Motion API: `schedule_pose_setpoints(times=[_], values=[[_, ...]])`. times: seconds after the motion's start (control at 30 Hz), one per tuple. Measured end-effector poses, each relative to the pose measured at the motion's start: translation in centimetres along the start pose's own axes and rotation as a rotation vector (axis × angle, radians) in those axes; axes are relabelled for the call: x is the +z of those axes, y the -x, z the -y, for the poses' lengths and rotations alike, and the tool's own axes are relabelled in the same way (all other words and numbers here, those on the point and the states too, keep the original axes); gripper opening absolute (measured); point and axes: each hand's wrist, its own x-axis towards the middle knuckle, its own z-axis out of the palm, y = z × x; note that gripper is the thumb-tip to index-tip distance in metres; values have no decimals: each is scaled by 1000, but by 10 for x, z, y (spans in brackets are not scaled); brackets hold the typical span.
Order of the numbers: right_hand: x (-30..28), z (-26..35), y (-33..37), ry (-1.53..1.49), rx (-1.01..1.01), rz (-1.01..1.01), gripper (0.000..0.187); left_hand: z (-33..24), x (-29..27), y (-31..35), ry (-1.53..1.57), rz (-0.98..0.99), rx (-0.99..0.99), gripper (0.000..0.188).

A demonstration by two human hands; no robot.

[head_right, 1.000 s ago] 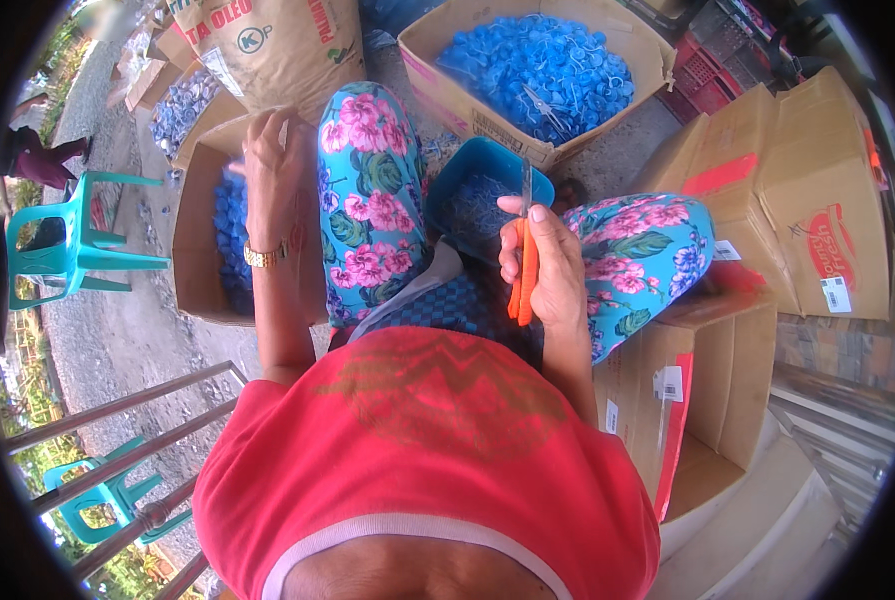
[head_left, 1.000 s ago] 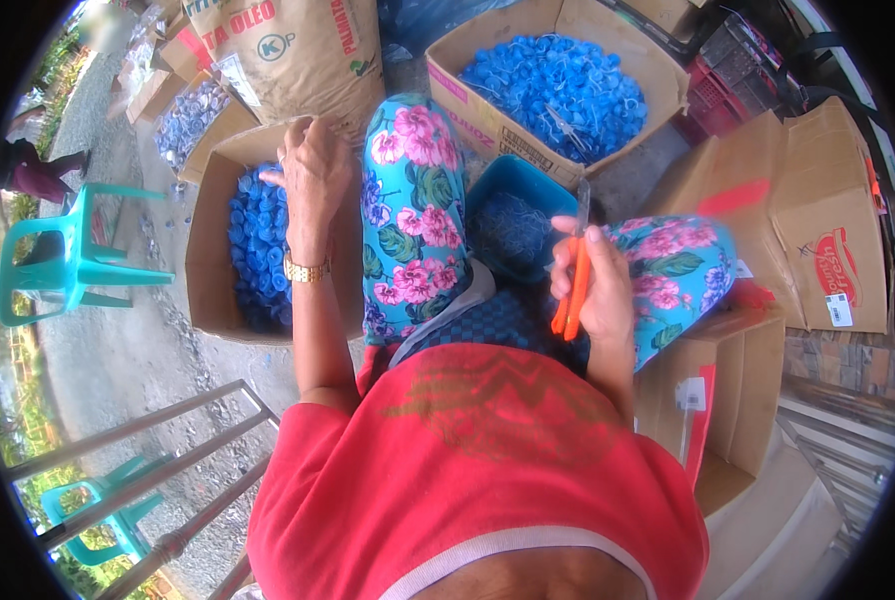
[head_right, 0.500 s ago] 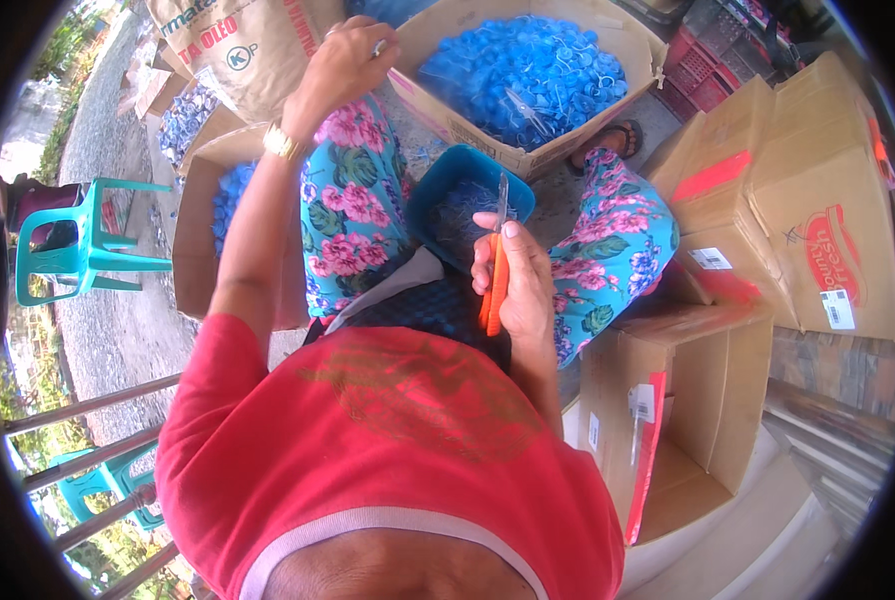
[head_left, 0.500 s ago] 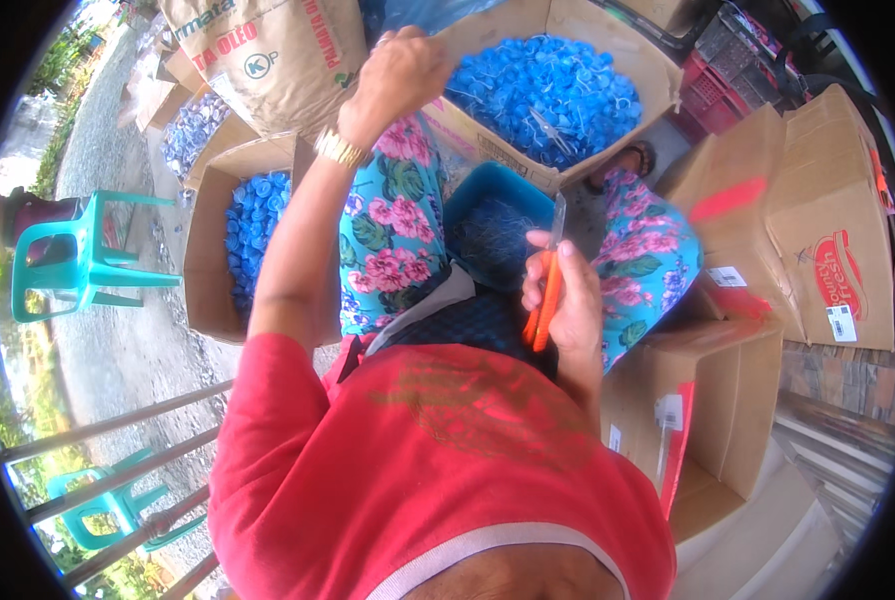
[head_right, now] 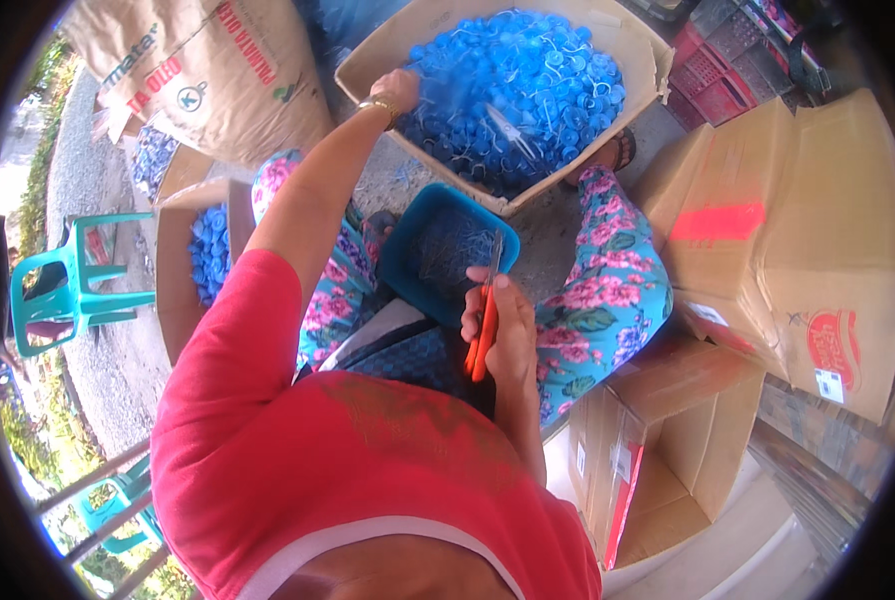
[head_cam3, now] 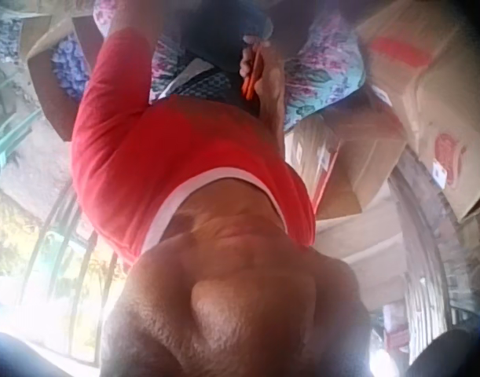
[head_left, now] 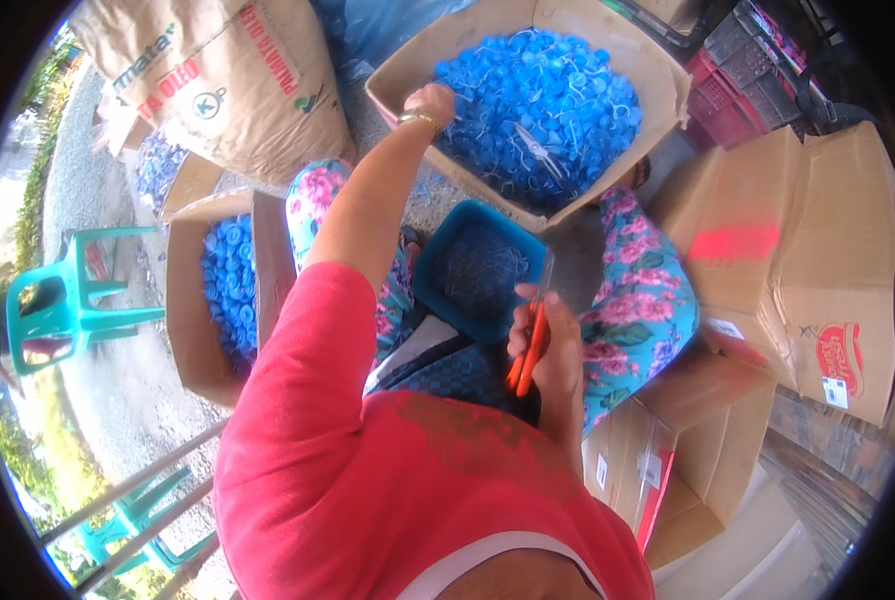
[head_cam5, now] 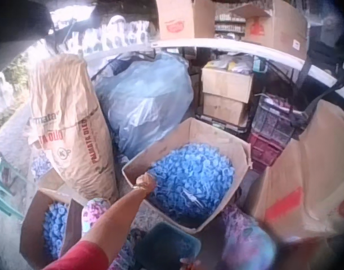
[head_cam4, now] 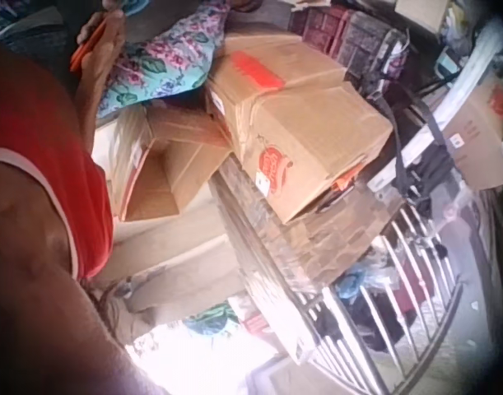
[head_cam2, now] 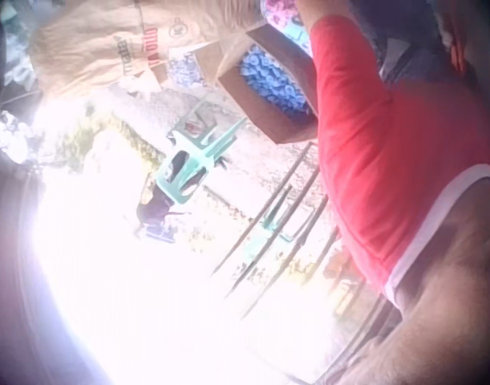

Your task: The person sits on the floor and uses orange-handled scissors to trim excess plastic from blue bottle caps. They pick caps from a cardboard box, trim them, and place the finished caps into a blue plastic container. A second person briefly shows a phone with a QR code.

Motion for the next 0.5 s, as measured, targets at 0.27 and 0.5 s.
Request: schedule_pose_setpoints(times=[0.27,0.5], values=[[14,2,-22,147,24,-93,45,10,31,-45,-202,105,-11,31],[24,8,-27,204,-63,-94,42,29,12,-49,4,62,212,34]])
